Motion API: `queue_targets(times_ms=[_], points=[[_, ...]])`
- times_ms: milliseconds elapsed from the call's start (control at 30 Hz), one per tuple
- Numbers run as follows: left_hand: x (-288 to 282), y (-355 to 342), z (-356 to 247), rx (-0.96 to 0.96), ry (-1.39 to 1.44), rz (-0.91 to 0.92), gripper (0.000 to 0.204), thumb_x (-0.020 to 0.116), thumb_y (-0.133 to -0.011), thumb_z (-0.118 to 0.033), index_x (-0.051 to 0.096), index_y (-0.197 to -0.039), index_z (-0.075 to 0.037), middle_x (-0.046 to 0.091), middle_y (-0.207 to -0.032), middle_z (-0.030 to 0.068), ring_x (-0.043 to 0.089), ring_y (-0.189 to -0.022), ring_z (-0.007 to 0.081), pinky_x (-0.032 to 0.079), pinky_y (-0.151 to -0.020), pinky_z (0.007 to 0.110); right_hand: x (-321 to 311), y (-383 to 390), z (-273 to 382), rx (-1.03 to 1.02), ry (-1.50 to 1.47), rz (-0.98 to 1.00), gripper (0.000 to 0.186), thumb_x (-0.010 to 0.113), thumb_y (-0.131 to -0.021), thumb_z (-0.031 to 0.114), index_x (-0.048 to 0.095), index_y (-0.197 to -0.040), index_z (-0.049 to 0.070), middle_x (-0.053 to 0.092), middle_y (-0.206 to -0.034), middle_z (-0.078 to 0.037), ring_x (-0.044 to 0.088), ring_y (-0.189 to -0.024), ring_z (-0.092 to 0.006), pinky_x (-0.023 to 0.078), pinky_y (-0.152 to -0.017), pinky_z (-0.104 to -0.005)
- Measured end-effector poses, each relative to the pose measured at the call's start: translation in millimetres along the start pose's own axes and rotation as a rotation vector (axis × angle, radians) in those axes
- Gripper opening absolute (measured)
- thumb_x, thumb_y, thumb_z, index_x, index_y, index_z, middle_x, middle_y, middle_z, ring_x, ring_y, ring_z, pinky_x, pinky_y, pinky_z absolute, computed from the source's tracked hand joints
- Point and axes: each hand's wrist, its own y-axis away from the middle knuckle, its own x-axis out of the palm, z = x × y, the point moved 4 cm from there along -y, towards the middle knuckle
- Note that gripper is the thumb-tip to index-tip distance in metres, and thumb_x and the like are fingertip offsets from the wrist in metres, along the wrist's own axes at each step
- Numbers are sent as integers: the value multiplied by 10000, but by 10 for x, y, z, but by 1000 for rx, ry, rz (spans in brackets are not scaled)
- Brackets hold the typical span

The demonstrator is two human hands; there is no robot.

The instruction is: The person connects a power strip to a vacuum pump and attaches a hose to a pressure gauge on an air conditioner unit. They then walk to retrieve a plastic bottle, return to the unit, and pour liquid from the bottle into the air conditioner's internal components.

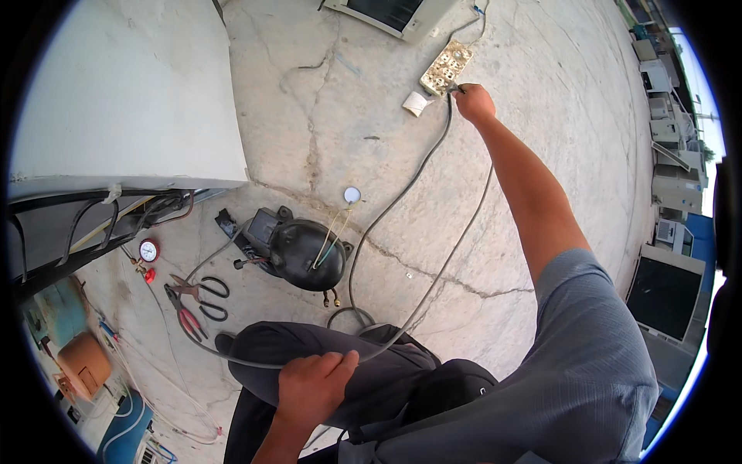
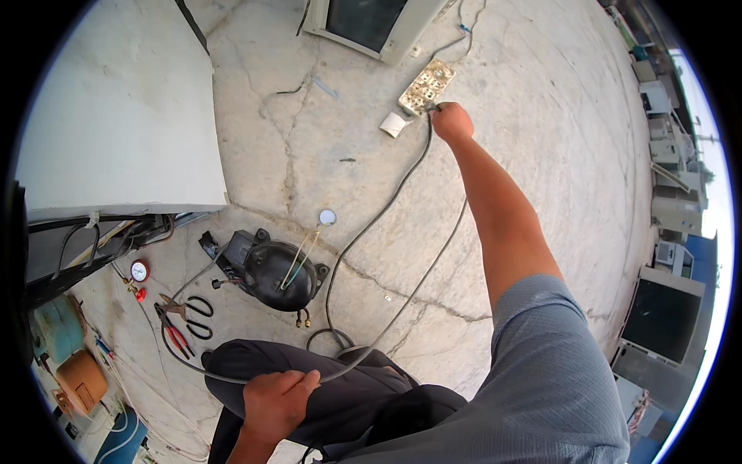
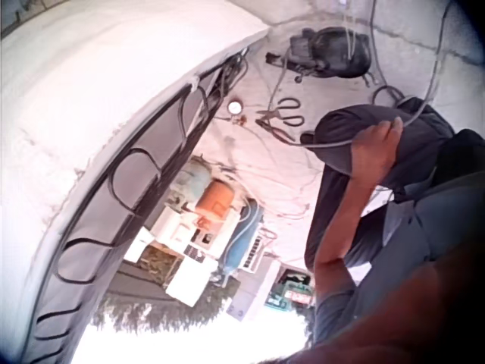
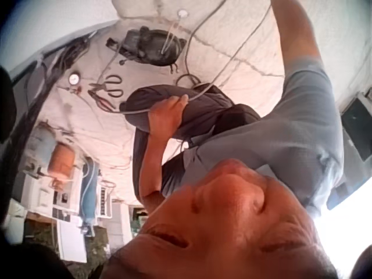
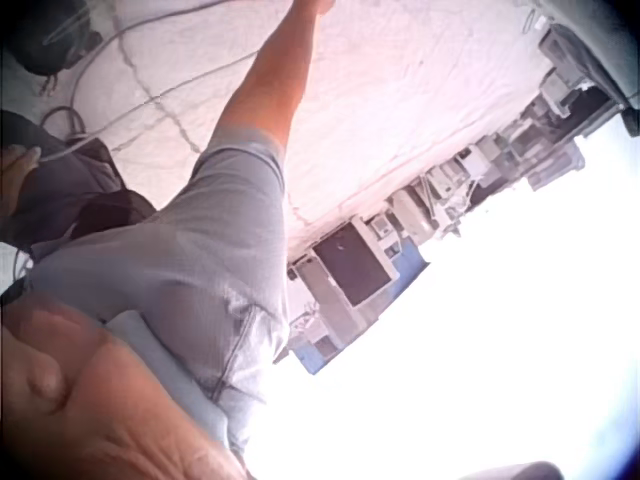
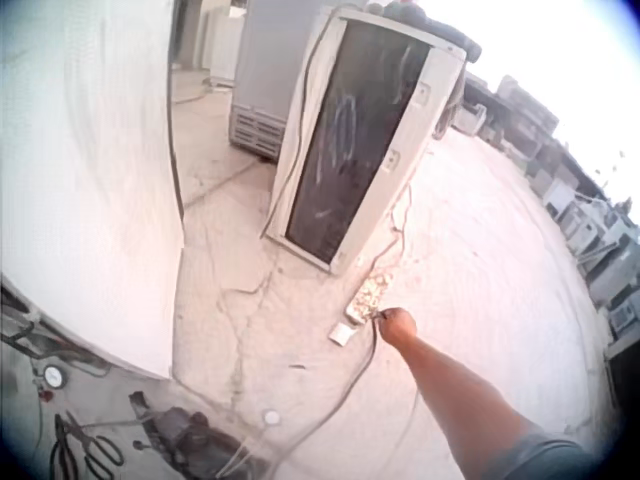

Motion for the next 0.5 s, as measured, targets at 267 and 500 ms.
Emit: queue_targets(times_ms=[267, 500], points=[[-19, 31, -2, -50, 18, -154, 207, 759, -723, -130, 734, -928, -127, 607, -762, -32, 545, -554, 144, 404, -483, 307, -41, -166, -42, 31, -10, 7, 306, 588, -897, 336, 730, -1035, 103, 692, -1091, -166, 645, -1028, -371, 516, -866, -469], [51, -49, -8, -44, 49, -162, 211, 768, -718, -135, 737, -927, -122, 610, -756, -30, 550, -551, 147, 403, -481, 309, -24, -256, 7, -29, 91, 0, 282, 635, -864, 339, 736, -1008, 119, 700, -1045, -158, 656, -993, -355, 523, -837, -459]])
